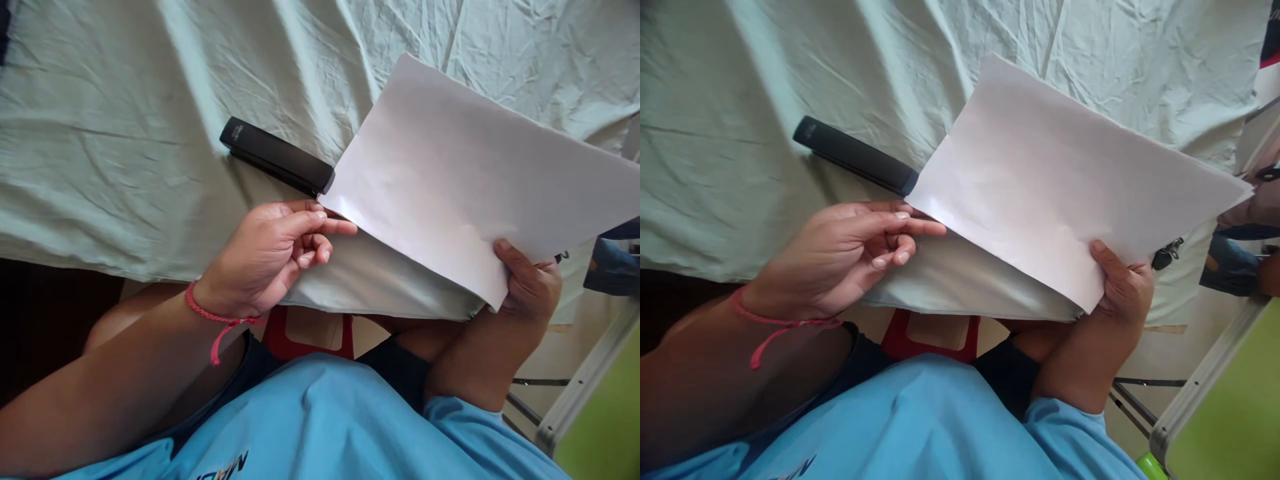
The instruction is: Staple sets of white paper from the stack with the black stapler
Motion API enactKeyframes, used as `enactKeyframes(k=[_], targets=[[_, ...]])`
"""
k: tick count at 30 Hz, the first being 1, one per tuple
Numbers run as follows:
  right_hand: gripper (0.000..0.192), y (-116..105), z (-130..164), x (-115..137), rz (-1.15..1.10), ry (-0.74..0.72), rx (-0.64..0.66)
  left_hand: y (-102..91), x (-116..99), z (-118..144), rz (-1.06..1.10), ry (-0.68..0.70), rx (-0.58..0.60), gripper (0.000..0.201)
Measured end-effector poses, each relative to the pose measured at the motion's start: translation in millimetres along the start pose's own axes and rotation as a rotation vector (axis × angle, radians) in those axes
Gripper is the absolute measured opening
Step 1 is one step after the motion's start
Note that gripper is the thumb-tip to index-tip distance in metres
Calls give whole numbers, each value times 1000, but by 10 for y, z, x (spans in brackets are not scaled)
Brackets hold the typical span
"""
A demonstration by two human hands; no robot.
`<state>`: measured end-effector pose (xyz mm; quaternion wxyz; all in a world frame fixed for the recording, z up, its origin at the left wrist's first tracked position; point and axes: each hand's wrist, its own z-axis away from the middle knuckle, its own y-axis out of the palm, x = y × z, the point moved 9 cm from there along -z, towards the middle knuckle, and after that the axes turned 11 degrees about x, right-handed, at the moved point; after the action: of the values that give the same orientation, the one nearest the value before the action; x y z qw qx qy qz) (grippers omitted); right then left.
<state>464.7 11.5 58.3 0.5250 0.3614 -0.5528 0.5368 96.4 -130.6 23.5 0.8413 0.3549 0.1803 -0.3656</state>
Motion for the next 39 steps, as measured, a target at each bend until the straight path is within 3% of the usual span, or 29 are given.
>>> enactKeyframes(k=[3, 6, 9, 14, 32, 39], targets=[[54, 8, -29, -6, 13, -12, 2, -77, -166, 81, -284, 196, -37, 24], [53, 25, -65, -21, 20, -11, 15, -158, -443, 291, -611, 516, -206, 18], [52, 20, -83, -29, 30, -13, 9, -190, -618, 460, -812, 722, -340, 17], [58, -12, -66, -29, 37, 7, -1, -121, -736, 526, -1054, 928, -347, 18], [53, 14, -53, 8, 16, -38, -11, -90, -638, 427, -1059, 976, -193, 36], [56, -9, -77, -24, 27, -15, -16, -119, -637, 356, -1029, 827, -187, 26]])
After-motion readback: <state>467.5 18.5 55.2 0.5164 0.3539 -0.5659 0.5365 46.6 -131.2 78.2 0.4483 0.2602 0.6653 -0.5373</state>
